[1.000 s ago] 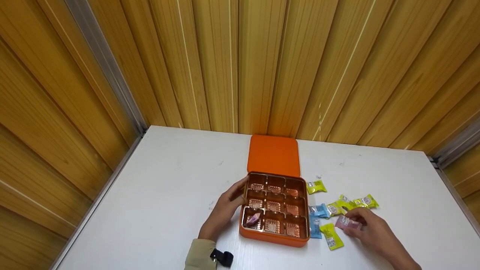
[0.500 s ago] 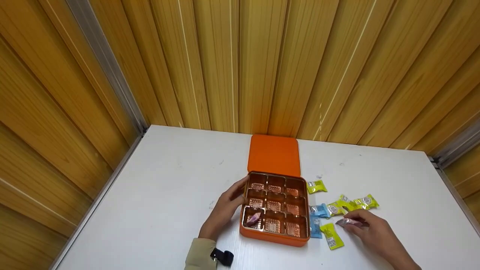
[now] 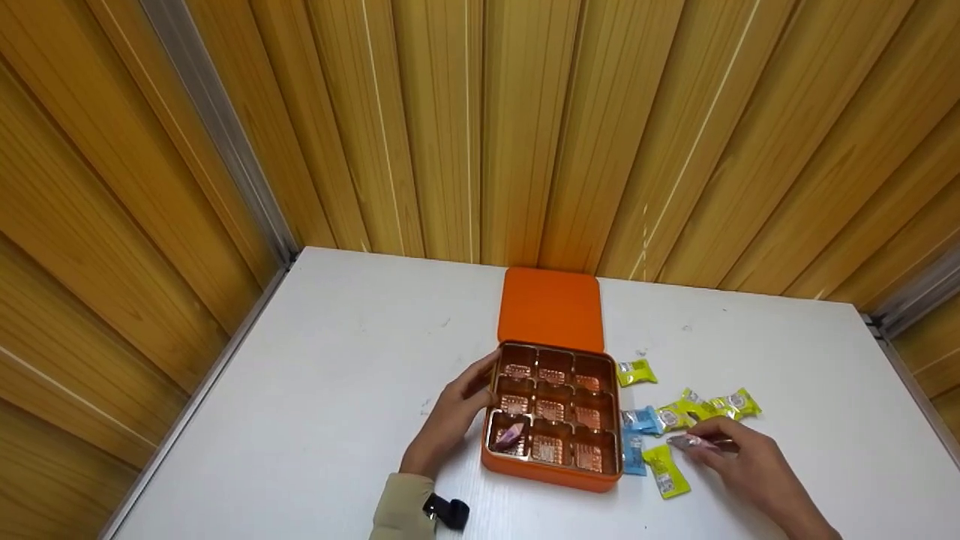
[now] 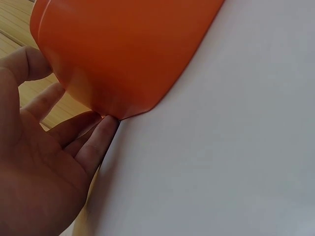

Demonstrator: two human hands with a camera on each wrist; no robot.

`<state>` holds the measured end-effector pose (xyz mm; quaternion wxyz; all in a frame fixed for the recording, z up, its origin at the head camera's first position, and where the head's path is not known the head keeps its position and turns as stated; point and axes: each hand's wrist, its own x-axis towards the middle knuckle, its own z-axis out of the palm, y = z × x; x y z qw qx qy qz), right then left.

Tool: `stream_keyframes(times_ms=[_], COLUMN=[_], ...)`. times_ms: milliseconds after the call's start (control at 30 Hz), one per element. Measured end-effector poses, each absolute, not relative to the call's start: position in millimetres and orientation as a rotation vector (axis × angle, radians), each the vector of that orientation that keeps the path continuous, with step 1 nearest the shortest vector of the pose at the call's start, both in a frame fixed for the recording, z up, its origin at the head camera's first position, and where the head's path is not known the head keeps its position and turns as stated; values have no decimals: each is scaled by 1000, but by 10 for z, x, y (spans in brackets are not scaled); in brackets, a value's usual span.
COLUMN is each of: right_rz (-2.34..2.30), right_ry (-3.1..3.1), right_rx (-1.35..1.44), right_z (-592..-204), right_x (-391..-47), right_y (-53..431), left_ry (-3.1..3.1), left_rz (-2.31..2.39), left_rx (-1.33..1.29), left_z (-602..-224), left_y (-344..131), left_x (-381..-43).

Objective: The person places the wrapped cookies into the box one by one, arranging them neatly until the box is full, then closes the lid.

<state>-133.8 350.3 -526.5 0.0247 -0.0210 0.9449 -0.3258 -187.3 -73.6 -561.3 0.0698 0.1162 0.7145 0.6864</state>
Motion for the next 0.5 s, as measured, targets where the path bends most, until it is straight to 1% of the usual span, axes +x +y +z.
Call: stream_keyframes(times_ms=[200,500], right_rz=[-1025,-1045], right_ry=[2887,2976], right_rx=[-25,-150], right_z=[-5228,-5156], right_x=[-1358,-1368], right_y=[3501,3441], left_ry=[2155,2127], left_rz=[2062,2055], left_rx=[364,362], left_z=[-5604,-5610], left_y=[-737,-746], left_x=[-1872,-1872])
